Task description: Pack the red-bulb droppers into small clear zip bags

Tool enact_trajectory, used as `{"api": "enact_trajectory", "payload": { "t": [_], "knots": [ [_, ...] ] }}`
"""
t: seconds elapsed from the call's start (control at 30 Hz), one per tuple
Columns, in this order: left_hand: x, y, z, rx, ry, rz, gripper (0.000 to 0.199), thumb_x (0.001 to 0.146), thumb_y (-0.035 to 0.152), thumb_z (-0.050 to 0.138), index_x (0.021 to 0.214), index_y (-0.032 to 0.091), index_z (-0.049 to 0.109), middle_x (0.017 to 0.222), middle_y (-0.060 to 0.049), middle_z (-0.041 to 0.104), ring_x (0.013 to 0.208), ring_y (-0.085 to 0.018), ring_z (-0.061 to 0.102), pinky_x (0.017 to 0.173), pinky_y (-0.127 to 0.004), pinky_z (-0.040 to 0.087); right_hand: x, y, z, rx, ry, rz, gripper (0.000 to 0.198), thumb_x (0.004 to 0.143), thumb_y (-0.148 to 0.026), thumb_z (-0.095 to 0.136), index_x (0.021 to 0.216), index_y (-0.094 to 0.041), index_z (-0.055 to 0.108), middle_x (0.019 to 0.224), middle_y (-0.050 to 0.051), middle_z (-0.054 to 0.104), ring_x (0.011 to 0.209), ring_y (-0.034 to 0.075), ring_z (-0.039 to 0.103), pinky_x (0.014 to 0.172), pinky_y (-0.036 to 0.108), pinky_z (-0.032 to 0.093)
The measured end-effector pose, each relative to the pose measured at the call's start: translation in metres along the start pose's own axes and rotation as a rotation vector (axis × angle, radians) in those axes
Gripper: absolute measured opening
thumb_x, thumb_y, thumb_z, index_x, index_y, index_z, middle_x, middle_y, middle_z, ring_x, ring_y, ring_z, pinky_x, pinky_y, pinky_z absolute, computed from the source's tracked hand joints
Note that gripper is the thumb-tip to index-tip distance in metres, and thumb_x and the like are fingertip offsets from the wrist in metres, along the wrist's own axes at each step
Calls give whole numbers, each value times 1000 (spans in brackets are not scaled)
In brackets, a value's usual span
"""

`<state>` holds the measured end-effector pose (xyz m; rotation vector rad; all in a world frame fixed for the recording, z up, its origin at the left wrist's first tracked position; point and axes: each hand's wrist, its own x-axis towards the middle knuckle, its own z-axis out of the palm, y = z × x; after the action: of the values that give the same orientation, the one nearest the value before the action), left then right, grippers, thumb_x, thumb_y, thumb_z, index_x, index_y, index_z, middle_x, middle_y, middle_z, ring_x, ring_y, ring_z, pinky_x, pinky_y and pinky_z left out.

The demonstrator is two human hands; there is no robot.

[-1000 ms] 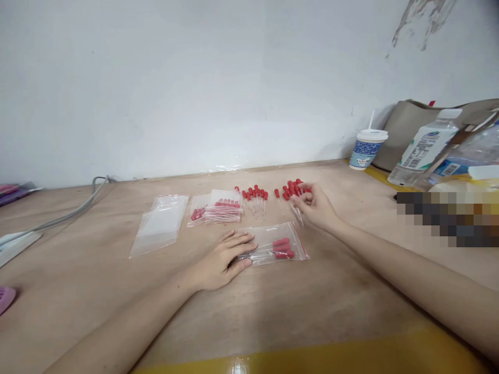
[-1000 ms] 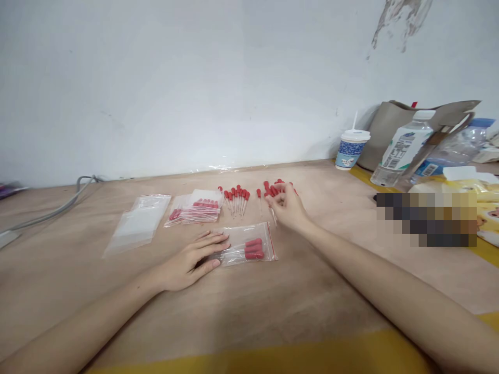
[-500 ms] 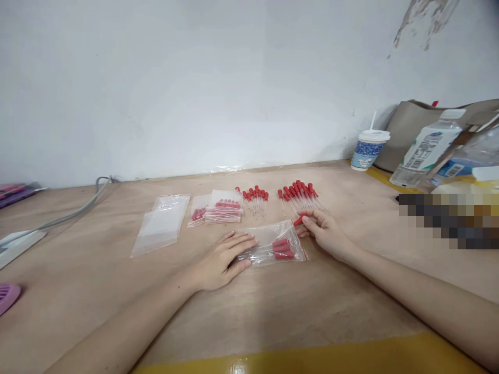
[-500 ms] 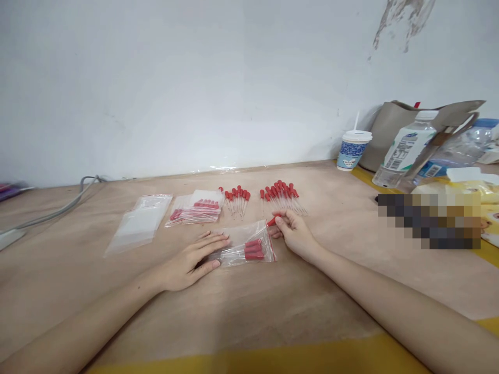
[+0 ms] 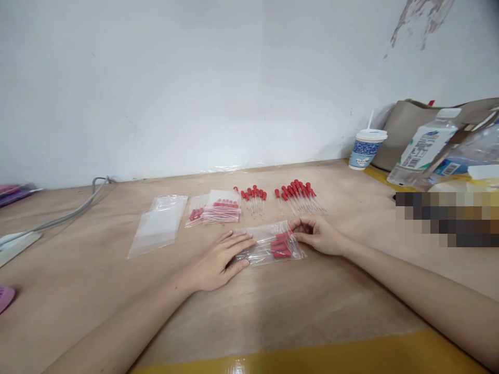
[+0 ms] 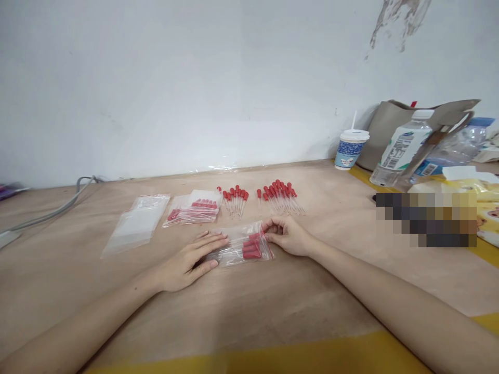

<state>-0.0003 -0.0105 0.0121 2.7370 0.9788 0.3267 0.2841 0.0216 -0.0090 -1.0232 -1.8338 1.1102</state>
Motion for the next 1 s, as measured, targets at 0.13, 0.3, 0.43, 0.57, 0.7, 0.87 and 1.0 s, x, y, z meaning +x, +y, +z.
{"api": "enact_trajectory", "payload": {
  "t": [0.13,0.3,0.43,0.57,0.7,0.87,1.0],
  "knots": [
    [-1,-1,1,-2,9,7,43,94,33,37,136,26,33,139,-3,40,131,-19,31,110,-43,20,5,6,7,-33,53,-17,20,70,-36,62,77,-18,66,71,2,67,60,13,58,57,27,47],
    [0,0,1,11,15,18,42,94,33,38,136,26,34,139,-2,39,131,-19,29,110,-43,21,5,7,18,-24,93,27,25,75,-40,57,82,-18,68,75,5,69,66,17,63,59,29,50],
    [0,0,0,23,9,18,42,94,34,37,136,26,35,139,-2,39,131,-20,30,110,-43,21,3,0,19,24,-43,20,28,78,-39,51,85,-16,65,77,5,69,74,17,65,64,29,51],
    [-1,0,1,18,10,10,42,94,33,38,135,26,36,139,-2,39,131,-20,30,109,-44,22,11,2,3,-303,255,32,21,74,-35,54,77,-15,63,71,5,67,61,15,60,56,26,46],
    [0,0,1,18,1,-3,41,94,34,38,135,27,36,140,-3,38,131,-19,30,109,-44,22,36,-4,-10,-697,391,57,13,74,-28,53,75,-18,61,74,3,66,67,16,59,61,26,42],
    [0,0,0,12,-6,-3,41,94,33,38,135,28,36,140,-2,38,131,-19,30,109,-44,21,84,-18,4,-915,339,279,24,78,-23,51,100,-13,55,97,15,64,92,24,59,74,31,43],
    [-1,1,0,3,-9,0,41,94,34,38,135,28,36,141,-2,37,131,-19,30,110,-44,20,111,-19,21,-887,299,401,36,76,-15,52,111,-7,49,105,23,59,96,30,59,73,36,45]
  ]
}}
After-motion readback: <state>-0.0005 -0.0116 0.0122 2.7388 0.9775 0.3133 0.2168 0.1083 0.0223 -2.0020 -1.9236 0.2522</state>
